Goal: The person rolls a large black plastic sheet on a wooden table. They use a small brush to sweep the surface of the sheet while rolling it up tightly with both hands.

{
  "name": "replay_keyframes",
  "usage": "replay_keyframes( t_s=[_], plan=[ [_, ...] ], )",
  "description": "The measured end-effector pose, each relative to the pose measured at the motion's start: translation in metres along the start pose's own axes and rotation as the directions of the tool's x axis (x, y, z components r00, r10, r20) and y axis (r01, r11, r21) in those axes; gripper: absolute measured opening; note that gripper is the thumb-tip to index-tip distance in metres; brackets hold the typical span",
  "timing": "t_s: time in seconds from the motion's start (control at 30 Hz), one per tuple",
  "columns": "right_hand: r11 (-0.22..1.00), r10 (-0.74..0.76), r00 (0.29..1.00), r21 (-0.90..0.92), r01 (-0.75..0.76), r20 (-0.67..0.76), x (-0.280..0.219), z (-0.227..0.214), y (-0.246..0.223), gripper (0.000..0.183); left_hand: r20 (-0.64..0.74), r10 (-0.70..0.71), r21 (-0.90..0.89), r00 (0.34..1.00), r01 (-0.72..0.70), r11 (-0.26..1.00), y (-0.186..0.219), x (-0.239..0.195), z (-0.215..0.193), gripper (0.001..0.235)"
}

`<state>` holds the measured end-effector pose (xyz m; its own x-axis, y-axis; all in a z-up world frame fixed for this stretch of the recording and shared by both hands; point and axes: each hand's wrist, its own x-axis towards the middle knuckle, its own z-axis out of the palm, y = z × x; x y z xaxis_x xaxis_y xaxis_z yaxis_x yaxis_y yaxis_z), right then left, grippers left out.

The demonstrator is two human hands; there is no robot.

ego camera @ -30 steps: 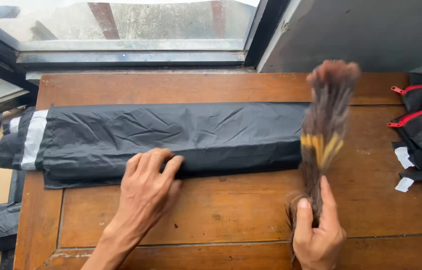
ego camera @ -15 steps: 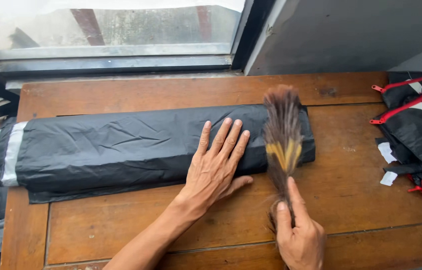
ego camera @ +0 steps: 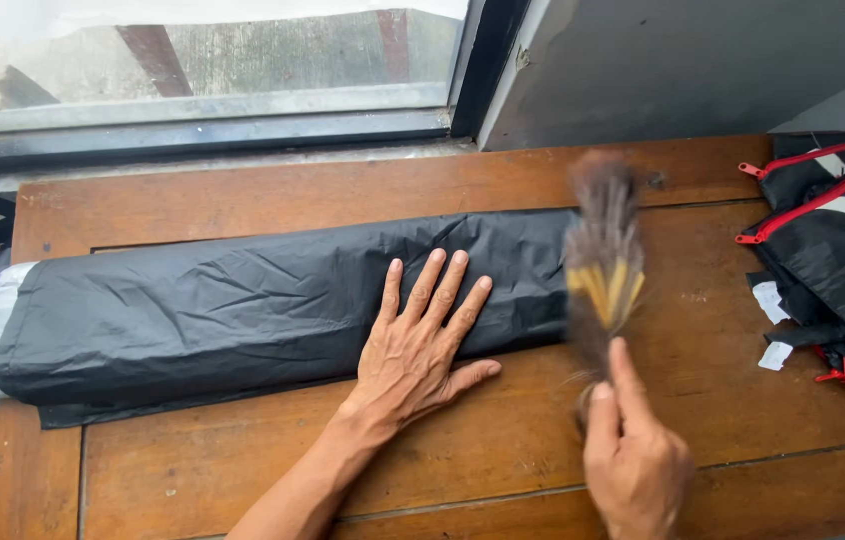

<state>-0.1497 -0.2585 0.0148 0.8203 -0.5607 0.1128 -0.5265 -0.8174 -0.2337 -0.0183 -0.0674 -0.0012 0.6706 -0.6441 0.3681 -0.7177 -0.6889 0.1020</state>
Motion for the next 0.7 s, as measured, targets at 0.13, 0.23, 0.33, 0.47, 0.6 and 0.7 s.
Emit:
replay_keyframes(
  t_s=[0.13, 0.23, 0.33, 0.47, 0.6, 0.7],
  plan=[
    [0.95, -0.283, 0.956, 0.159, 0.269, 0.075, -0.016, 0.008, -0.02, 0.043, -0.018, 0.035, -0.061, 0.999, -0.036, 0.997, 0.007, 0.003, 0.0, 0.054],
    [1.0, 0.015, 0.966, -0.012, -0.012, 0.257, -0.007, 0.01, 0.0, 0.049, -0.043, 0.023, -0.141, 0.999, -0.029, 0.99, 0.02, 0.007, -0.001, 0.066],
    [0.965, 0.208, 0.958, -0.204, -0.168, 0.195, 0.006, -0.006, 0.016, 0.051, 0.012, 0.064, -0.241, 0.998, -0.059, 0.969, 0.03, 0.011, -0.004, 0.071],
    [0.978, 0.177, 0.984, -0.118, -0.173, 0.023, 0.002, -0.009, 0.037, 0.049, -0.1, -0.023, -0.162, 0.995, 0.006, 0.987, 0.02, 0.013, -0.021, 0.072],
    [0.996, 0.067, 0.997, 0.064, -0.069, 0.033, -0.015, 0.0, 0.006, 0.049, 0.03, -0.089, 0.023, 0.996, 0.089, 0.996, 0.002, 0.002, -0.017, 0.108],
    [0.978, -0.167, 0.981, 0.145, 0.152, 0.097, -0.033, 0.012, -0.026, 0.05, 0.08, -0.078, 0.061, 0.994, 0.073, 0.995, -0.004, -0.008, -0.007, 0.106]
  ],
)
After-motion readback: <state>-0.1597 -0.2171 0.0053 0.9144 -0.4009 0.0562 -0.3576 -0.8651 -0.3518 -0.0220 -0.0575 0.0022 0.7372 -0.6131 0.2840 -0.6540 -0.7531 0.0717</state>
